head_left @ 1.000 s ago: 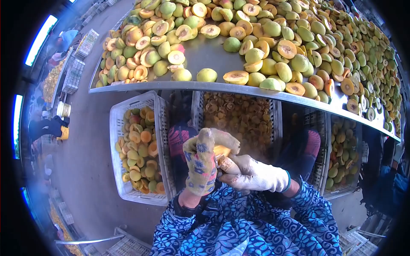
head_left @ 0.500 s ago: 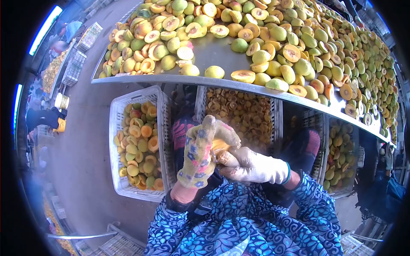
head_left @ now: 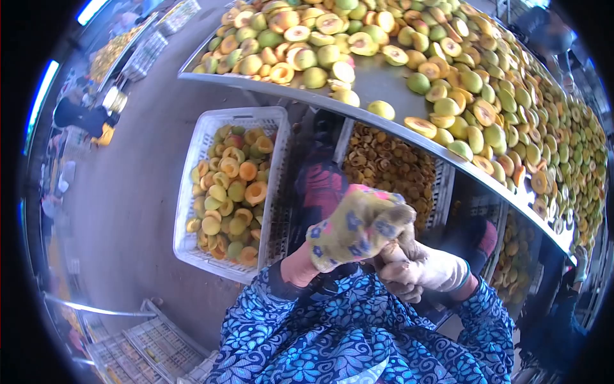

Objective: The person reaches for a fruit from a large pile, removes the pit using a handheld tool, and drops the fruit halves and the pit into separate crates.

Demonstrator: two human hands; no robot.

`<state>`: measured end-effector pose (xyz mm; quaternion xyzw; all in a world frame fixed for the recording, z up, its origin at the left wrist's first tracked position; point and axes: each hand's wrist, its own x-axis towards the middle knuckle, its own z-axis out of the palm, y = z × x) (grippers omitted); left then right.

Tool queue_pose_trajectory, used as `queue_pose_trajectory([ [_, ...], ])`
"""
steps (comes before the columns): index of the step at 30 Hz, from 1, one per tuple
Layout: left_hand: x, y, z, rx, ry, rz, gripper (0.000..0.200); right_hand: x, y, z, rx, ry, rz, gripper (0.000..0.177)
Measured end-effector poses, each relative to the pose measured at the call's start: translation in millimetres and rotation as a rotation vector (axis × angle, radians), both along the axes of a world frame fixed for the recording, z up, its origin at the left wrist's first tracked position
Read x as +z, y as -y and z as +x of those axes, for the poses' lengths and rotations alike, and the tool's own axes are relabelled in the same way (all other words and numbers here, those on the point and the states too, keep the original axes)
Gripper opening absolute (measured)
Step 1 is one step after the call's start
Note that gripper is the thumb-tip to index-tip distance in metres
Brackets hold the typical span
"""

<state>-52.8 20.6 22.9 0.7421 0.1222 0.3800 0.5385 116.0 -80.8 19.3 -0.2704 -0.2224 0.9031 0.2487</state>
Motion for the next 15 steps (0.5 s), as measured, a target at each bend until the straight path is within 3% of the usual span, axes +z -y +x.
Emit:
queue_pose_trajectory([
  [1,-6.2,-6.2,-2.1,-0.052,-0.041,0.056,0.027,1.6,-3.4,-5.0,0.018,-0.001,-0.001,0.025],
  [3,-14.9,-13.4,-6.3,-0.037,-0.099,0.125,0.025,10.9,-11.0,-15.4,0.010,0.383,0.189,0.024],
  [5,-23.0,-17.9,-8.8,-0.038,-0.152,0.193,0.023,-7.2,-10.0,-14.6,-0.035,0.356,0.212,0.020],
  [7,-25.7,-22.4,-13.5,-0.157,-0.273,-0.042,0.023,-12.1,-13.1,-13.5,0.059,0.104,-0.032,0.032],
  [9,-15.0,-28.2,-16.8,-0.169,-0.223,-0.154,0.030,-10.2,-16.3,-20.8,0.019,0.065,-0.081,0.026],
  [11,-13.1,-29.7,-14.6,-0.204,-0.162,-0.260,0.037,-13.3,-21.8,-23.8,0.064,-0.280,-0.255,0.026],
  [13,-13.2,-23.2,-11.0,-0.057,0.154,-0.503,0.055,-13.8,-27.7,-27.8,0.052,-0.330,-0.216,0.027],
  [14,-9.9,-23.9,-9.7,-0.021,0.138,-0.506,0.063,-14.9,-30.2,-28.3,0.033,-0.372,-0.177,0.027],
  [15,-17.0,-22.9,-6.5,-0.046,0.267,-0.682,0.059,-16.7,-32.8,-27.1,0.020,-0.411,-0.141,0.026],
])
